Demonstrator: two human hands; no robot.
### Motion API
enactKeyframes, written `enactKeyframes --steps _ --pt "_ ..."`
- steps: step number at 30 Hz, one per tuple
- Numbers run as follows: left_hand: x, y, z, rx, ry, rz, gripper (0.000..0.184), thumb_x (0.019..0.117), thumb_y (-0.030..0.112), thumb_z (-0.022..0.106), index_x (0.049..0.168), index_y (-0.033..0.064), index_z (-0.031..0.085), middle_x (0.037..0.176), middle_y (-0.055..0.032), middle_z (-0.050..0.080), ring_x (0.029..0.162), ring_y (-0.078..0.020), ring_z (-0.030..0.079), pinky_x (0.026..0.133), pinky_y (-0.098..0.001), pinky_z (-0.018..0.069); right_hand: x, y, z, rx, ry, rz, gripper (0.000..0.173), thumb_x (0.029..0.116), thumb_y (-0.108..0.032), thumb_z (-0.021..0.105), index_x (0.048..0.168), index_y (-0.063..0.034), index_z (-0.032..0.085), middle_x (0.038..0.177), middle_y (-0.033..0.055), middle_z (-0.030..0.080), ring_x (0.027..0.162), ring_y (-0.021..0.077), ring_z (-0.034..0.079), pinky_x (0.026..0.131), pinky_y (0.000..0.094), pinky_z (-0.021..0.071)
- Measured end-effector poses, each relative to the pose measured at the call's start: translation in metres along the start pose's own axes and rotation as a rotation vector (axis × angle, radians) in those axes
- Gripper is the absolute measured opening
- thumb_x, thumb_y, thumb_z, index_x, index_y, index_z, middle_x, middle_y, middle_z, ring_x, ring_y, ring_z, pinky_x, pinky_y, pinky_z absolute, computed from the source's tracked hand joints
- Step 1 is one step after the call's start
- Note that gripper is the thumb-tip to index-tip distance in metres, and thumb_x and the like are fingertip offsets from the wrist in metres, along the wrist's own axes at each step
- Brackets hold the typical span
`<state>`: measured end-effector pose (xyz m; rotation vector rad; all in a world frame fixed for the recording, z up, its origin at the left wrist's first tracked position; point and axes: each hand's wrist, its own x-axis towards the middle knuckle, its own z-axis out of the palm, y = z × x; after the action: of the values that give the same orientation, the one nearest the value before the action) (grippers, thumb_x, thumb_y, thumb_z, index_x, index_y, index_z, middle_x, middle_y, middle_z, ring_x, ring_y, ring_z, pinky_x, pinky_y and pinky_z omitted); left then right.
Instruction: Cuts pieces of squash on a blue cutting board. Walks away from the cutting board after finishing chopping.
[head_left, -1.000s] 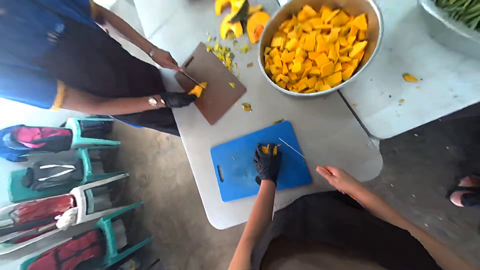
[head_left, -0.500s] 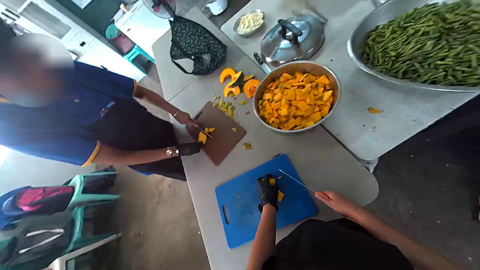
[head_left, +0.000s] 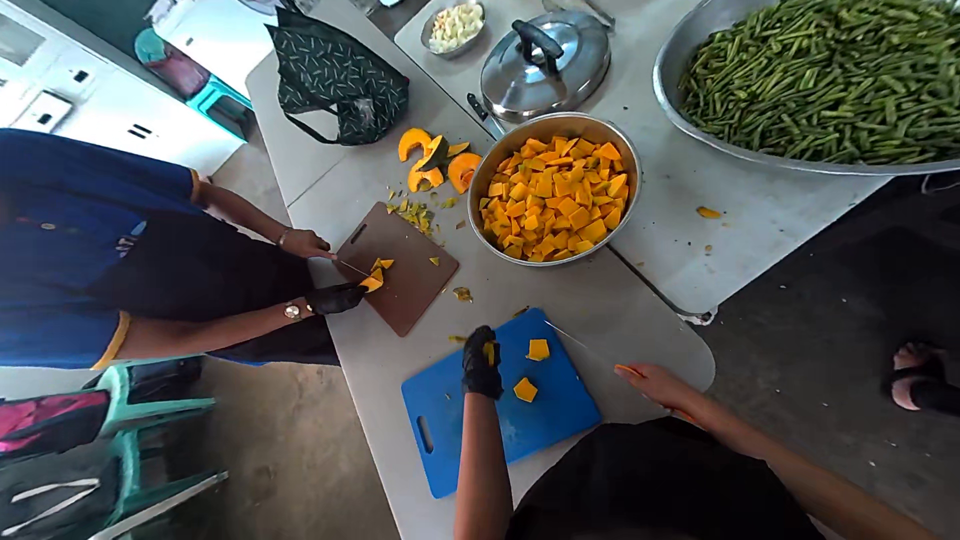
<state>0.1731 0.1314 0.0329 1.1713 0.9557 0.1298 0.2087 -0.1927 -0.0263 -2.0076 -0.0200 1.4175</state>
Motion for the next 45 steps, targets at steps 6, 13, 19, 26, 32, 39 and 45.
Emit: enactKeyframes --steps 6,13,19,26,32,39,45 --pt "0.008 0.053 0.085 0.249 -0.102 0.108 0.025 0.1044 0.016 0.051 0.124 0.0016 0.058 0.096 -0.005 0.062 0.068 -0.0076 0.055 0.06 -0.0231 0.0496 -0.015 -0.006 -0.019 0.008 0.021 0.019 0.059 0.109 -0.052 0.039 0.131 -0.0003 0.057 0.091 0.0182 0.059 0.072 0.028 0.056 0.071 0.0477 0.0492" --pt "0.032 0.128 0.144 0.604 -0.223 0.21 0.062 0.1107 0.047 0.033 0.164 0.0174 0.02 0.157 -0.0177 0.04 0.129 -0.0294 0.054 0.1 -0.047 0.0503 -0.012 0.003 -0.027 -0.042 -0.002 0.0 0.057 0.1098 -0.051 0.038 0.125 -0.0003 0.057 0.089 0.0158 0.057 0.071 0.0256 0.055 0.07 0.0454 0.0478" --pt "0.01 0.01 0.07 1.387 -0.419 0.254 0.061 0.0865 0.016 0.081 0.141 0.0031 0.057 0.134 -0.0271 0.06 0.122 -0.0437 0.059 0.103 -0.0591 0.0481 -0.005 0.015 -0.035 0.005 0.016 0.014 0.058 0.1093 -0.053 0.038 0.126 -0.0004 0.058 0.085 0.014 0.056 0.068 0.0247 0.055 0.067 0.0447 0.0489" --pt "-0.034 -0.084 0.036 1.024 -0.022 0.096 0.063 0.0835 0.013 0.084 0.14 0.0134 0.055 0.141 -0.0263 0.05 0.116 -0.0441 0.059 0.088 -0.0606 0.0543 -0.015 -0.022 -0.025 -0.065 -0.003 -0.098 0.055 0.1118 -0.044 0.037 0.123 0.0041 0.061 0.095 0.0196 0.063 0.08 0.0296 0.063 0.078 0.0493 0.0528" --pt "-0.045 -0.083 0.026 0.7 0.138 0.091 0.064 0.095 0.026 0.074 0.145 0.0002 0.043 0.129 -0.0269 0.059 0.109 -0.0385 0.064 0.09 -0.0535 0.0547 -0.028 -0.061 0.004 -0.193 -0.019 -0.175 0.052 0.1129 -0.038 0.036 0.118 0.0077 0.06 0.093 0.0218 0.062 0.084 0.0318 0.062 0.081 0.0489 0.0505" --pt "-0.004 -0.031 -0.005 0.934 0.329 0.468 0.046 0.1054 0.025 0.052 0.138 -0.0062 0.054 0.142 -0.0307 0.052 0.135 -0.0452 0.048 0.113 -0.0525 0.0383 -0.028 -0.072 0.048 -0.275 -0.03 -0.136 0.057 0.1131 -0.041 0.033 0.124 0.0092 0.058 0.105 0.0283 0.065 0.101 0.0396 0.066 0.092 0.0535 0.0497" --pt "0.048 -0.029 0.017 1.196 0.02 0.709 0.052 0.1043 0.038 0.051 0.144 0.0048 0.055 0.159 -0.025 0.038 0.15 -0.0459 0.03 0.122 -0.0571 0.0229 -0.03 -0.077 0.082 -0.355 0.064 -0.016 0.056 0.1129 -0.042 0.032 0.128 0.0066 0.055 0.109 0.0272 0.067 0.107 0.0408 0.067 0.093 0.055 0.0514"
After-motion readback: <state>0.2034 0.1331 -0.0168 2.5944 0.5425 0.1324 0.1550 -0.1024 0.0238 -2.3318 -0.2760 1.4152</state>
